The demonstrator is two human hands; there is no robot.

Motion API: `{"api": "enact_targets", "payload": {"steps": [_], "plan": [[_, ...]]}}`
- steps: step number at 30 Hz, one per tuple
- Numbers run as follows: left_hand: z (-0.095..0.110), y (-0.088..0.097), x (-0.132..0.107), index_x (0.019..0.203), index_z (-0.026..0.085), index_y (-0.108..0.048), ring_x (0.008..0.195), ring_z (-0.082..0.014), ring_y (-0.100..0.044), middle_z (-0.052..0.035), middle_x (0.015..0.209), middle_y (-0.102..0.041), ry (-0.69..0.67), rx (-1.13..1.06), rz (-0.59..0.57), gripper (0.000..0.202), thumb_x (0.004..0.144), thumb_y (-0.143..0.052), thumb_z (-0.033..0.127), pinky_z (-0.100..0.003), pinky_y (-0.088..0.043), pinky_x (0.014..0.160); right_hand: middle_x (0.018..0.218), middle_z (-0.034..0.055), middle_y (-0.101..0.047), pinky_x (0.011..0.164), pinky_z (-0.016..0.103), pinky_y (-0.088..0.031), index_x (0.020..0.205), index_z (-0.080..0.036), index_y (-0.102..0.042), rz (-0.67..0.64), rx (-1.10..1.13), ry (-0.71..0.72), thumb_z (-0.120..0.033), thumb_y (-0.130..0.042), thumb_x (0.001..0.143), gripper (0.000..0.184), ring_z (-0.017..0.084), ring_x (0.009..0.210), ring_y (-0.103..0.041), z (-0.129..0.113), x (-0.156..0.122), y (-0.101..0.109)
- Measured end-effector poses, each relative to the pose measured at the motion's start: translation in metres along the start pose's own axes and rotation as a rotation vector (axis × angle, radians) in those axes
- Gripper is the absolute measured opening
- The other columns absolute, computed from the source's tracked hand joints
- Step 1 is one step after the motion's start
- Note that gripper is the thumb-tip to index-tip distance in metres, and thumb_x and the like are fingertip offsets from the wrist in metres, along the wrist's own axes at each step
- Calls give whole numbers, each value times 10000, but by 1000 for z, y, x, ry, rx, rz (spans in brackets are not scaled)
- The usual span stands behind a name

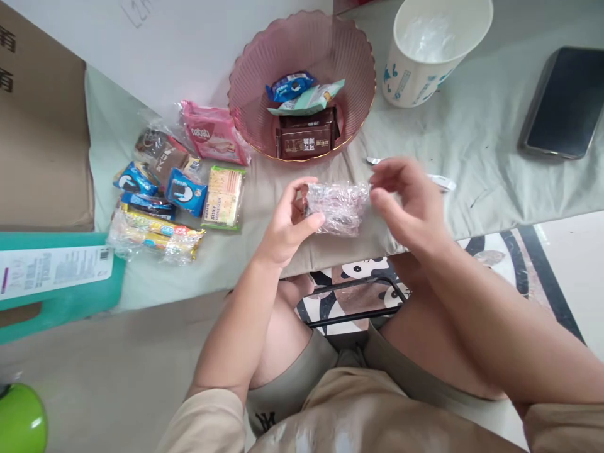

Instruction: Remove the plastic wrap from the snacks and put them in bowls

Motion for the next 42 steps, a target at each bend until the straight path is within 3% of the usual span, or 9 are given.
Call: {"api": "enact_targets", "payload": {"steps": [4,8,11,15,18,23,29,37,42], "plan": [[-3,-1,6,1367,350,-508,906,-209,-676,-38,1028,-635,-67,182,85,853,675,-857,706,-332,-568,795,1059,90,-690,1048,546,-465,1015,-276,-708,256,-460,47,-234,-807,780,258,320,1142,-575,22,17,37],[-1,-1,7,1336,315,-551,929,-216,-672,-61,1089,-654,-123,291,85,732,751,-809,671,-339,-574,829,1084,120,-717,1043,588,-424,917,-250,-743,234,-657,-9,-284,-802,791,143,361,1153,-576,35,22,50],[-2,0,3,1387,306,-542,959,-207,-681,-78,1194,-658,-160,343,60,717,781,-822,567,-318,-590,826,937,74,-716,871,457,-509,991,-252,-737,171,-521,78,-348,-689,913,133,262,915,-638,19,14,47],[-8,5,-1,1454,326,-497,861,-154,-676,-58,1176,-660,-282,433,25,668,868,-773,489,-275,-599,746,802,34,-707,621,312,-474,1031,-225,-733,-135,-264,282,-361,-533,1041,242,161,656,-610,-14,0,24],[-12,6,-2,1482,343,-474,790,-127,-663,-46,1158,-661,-364,469,-1,653,901,-749,461,-250,-598,684,778,31,-723,572,294,-445,1001,-221,-772,-296,-290,377,-312,-546,1035,246,139,601,-605,-25,-6,6],[-8,6,-4,1479,338,-495,763,-125,-672,-49,1158,-669,-416,527,13,626,910,-744,414,-250,-616,665,740,22,-733,545,299,-419,1039,-243,-813,-276,-415,323,-342,-590,1006,246,138,577,-605,-16,-8,-4],[-1,4,-7,1439,307,-538,875,-153,-713,-59,1231,-680,-489,574,48,582,900,-751,363,-255,-630,716,635,11,-695,515,283,-420,930,-238,-838,-200,-497,338,-345,-610,977,256,125,529,-575,-15,-9,-1],[-4,16,-6,1441,345,-516,890,-187,-729,-57,1138,-680,-485,468,70,656,887,-737,619,-301,-642,721,682,22,-719,553,312,-461,910,-286,-829,-184,-515,318,-377,-618,981,241,159,593,-643,-17,-8,4],[0,29,-5,1420,383,-499,907,-217,-725,-34,1024,-647,-492,410,113,729,822,-753,714,-358,-642,760,741,24,-756,593,320,-485,895,-276,-826,-166,-514,296,-366,-624,963,231,176,651,-681,-15,-4,23]]}}
Point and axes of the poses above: each hand's wrist, its own x-axis towards the middle knuckle, its own y-axis out of the back of the hand, z = x × y, the point moved 3 cm from there along x, towards the middle knuckle
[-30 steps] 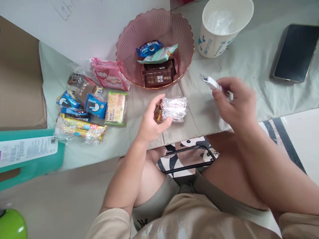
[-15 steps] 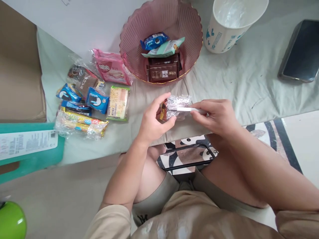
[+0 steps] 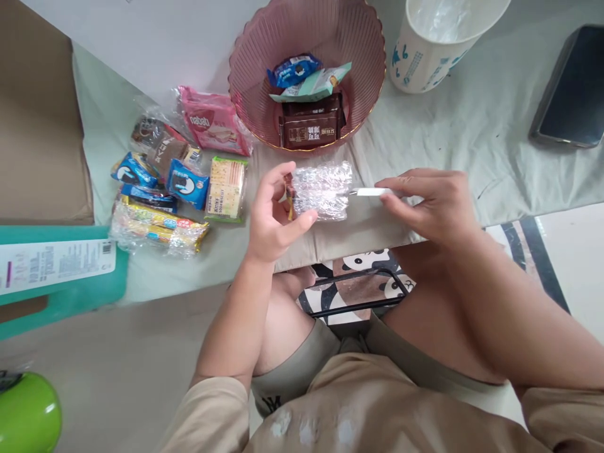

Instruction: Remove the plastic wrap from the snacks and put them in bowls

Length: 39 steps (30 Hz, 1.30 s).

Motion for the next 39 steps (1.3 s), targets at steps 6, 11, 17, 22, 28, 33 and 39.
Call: {"api": "enact_targets", "payload": {"steps": [6,11,17,22,28,33,39], "plan": [[3,0,-4,1464,369,-424,950,-206,-717,-39,1081,-646,-3,43,-58,684,905,-676,672,-368,-630,845,683,32,-708,576,331,-454,823,-229,-803,96,-64,-175,-276,-668,824,143,178,594,-605,27,-1,15],[12,-10,-12,1457,301,-448,1165,-251,-686,-85,1301,-647,-45,325,-150,610,907,-713,314,-422,-596,1017,867,61,-722,782,419,-528,932,-261,-770,-7,-286,-385,-264,-706,805,142,263,820,-670,38,2,7],[16,2,-5,1380,294,-511,1417,-304,-543,-101,1480,-560,-138,421,-73,570,861,-729,206,-495,-486,1185,1187,150,-698,1055,616,-453,1125,-249,-737,181,-489,-493,-262,-661,849,286,393,1171,-628,39,3,6],[16,-2,2,1126,245,-659,1186,-271,-662,-73,1222,-677,-97,477,-58,323,843,-811,275,-448,-564,1060,1050,127,-691,973,546,-524,1097,-230,-692,170,-170,-121,-257,-619,871,239,328,1043,-661,14,6,-20],[18,-12,7,1000,239,-710,1104,-232,-685,-44,1187,-712,-82,408,-156,260,813,-868,327,-397,-565,1011,1088,90,-710,829,419,-591,1168,-267,-658,40,45,-105,-201,-575,911,279,251,930,-680,-15,11,-56],[12,-17,10,964,237,-722,1074,-230,-679,-41,1132,-716,-60,341,-192,246,793,-878,318,-382,-545,983,1085,101,-694,905,437,-589,1167,-270,-658,42,18,-139,-183,-496,960,277,270,999,-668,-9,14,-68],[-5,-26,14,934,244,-690,968,-221,-671,-54,1048,-709,-89,229,-137,190,818,-809,338,-373,-551,875,1048,94,-681,940,419,-572,1166,-254,-667,51,-57,-122,-191,-456,984,286,268,1023,-667,3,13,-75]]}}
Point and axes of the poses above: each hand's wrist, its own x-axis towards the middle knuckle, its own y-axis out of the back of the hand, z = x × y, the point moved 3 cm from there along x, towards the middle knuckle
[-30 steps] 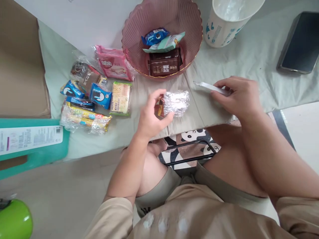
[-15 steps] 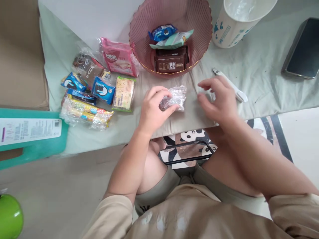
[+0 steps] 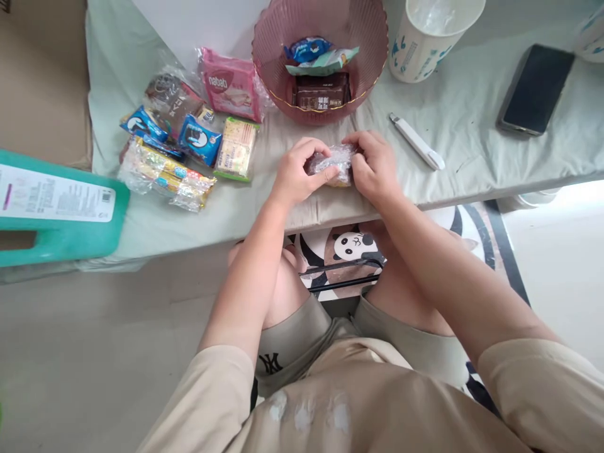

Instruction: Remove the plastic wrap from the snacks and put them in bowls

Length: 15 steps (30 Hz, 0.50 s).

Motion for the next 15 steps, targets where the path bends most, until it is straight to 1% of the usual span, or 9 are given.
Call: {"api": "enact_targets", "payload": {"steps": [4,6,8,10,12,15], "plan": [[0,-5,-3,867,256,-644,980,-230,-667,-50,1005,-693,-37,1,85,142,779,-755,241,-391,-552,915,1032,90,-702,916,425,-572,1086,-258,-667,14,10,-6,-169,-458,942,270,269,989,-664,0,-1,1],[0,-6,-5,842,257,-647,939,-220,-664,-50,982,-695,-28,-5,106,97,785,-722,237,-376,-551,864,1015,91,-704,905,428,-568,1038,-259,-658,-1,5,-4,-162,-469,922,242,271,974,-662,-1,-1,0],[0,-5,-7,812,253,-648,897,-205,-663,-52,959,-704,-11,-30,125,35,819,-682,249,-353,-541,800,988,90,-700,870,421,-568,1010,-263,-647,-5,-3,4,-174,-484,920,206,270,950,-658,-1,-1,-1],[-2,-4,-8,785,246,-632,896,-193,-672,-53,952,-718,24,-54,146,80,856,-659,271,-334,-534,783,959,86,-695,831,413,-568,994,-268,-637,8,-2,15,-198,-499,927,169,266,921,-651,0,0,-2],[-5,-4,-8,778,240,-612,919,-184,-682,-52,967,-731,83,-72,164,134,889,-653,303,-316,-536,798,942,82,-689,813,412,-566,985,-270,-625,18,8,23,-218,-508,933,138,264,902,-646,2,1,-4],[-11,-5,-8,795,232,-593,870,-164,-673,-36,935,-723,172,-117,207,191,927,-651,357,-293,-532,774,947,84,-683,819,423,-558,994,-270,-613,10,23,14,-234,-506,939,125,272,910,-648,3,2,-7]]}}
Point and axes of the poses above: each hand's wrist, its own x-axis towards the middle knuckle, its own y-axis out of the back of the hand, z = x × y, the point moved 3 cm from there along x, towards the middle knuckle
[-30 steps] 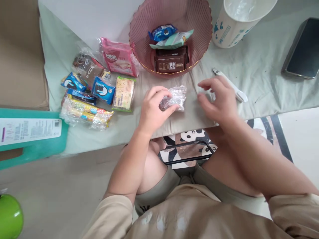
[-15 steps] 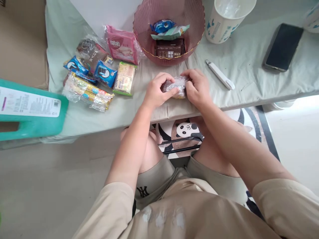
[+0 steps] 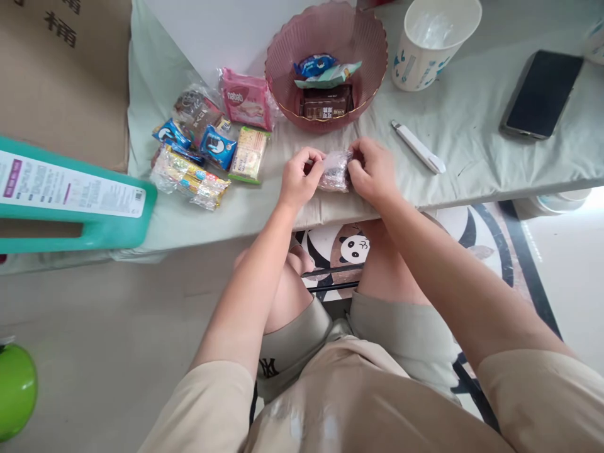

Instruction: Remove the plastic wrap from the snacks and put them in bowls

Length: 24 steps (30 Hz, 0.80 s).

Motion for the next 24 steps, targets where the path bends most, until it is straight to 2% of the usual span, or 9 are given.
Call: {"api": "enact_targets", "payload": {"steps": [5,10,13,15,17,19,22,24], "plan": [[-22,4,4,784,233,-529,804,-161,-630,-10,819,-604,114,-118,169,366,972,-604,538,-308,-527,752,950,90,-681,809,439,-547,979,-269,-606,-38,-7,-19,-202,-509,908,138,284,902,-646,-2,0,0],[-49,18,8,914,244,-526,948,-196,-682,-57,943,-622,207,-310,418,517,974,-398,741,-341,-574,819,885,77,-677,782,441,-556,928,-279,-595,5,17,-17,-171,-522,883,138,278,862,-646,-6,-2,6],[-49,22,6,1030,265,-543,1022,-212,-696,-85,1039,-659,164,-300,375,629,934,-305,839,-356,-589,856,912,84,-691,809,442,-570,944,-270,-613,16,60,-26,-176,-508,888,152,273,874,-658,-9,-4,10],[-43,20,3,1108,291,-539,1017,-213,-700,-76,1064,-664,99,-241,326,646,890,-393,881,-369,-594,876,995,88,-715,836,431,-580,1045,-263,-644,3,105,1,-207,-511,905,200,262,899,-671,-12,-5,11],[-38,15,-1,1169,307,-537,1038,-212,-696,-60,1089,-668,58,-197,330,641,843,-564,858,-382,-587,932,1076,87,-727,859,420,-585,1188,-261,-649,-24,131,48,-260,-550,917,289,258,939,-682,-15,-5,13],[-36,9,-5,1178,299,-562,1085,-212,-688,-50,1117,-674,62,-167,373,596,862,-618,801,-385,-571,980,1072,82,-727,864,408,-584,1234,-263,-653,-55,131,80,-278,-586,915,326,254,954,-686,-18,-5,14],[-37,5,-9,1102,278,-609,1072,-203,-686,-38,1070,-668,90,-180,435,463,959,-540,714,-371,-573,955,985,71,-709,834,385,-581,1043,-264,-694,-61,130,91,-229,-573,928,170,233,911,-675,-18,-6,16],[-38,7,-11,1037,275,-604,991,-187,-679,-24,996,-645,97,-248,443,375,951,-591,640,-356,-581,901,954,64,-705,792,376,-583,936,-267,-682,-43,144,71,-212,-562,939,132,217,857,-662,-13,-7,17]]}}
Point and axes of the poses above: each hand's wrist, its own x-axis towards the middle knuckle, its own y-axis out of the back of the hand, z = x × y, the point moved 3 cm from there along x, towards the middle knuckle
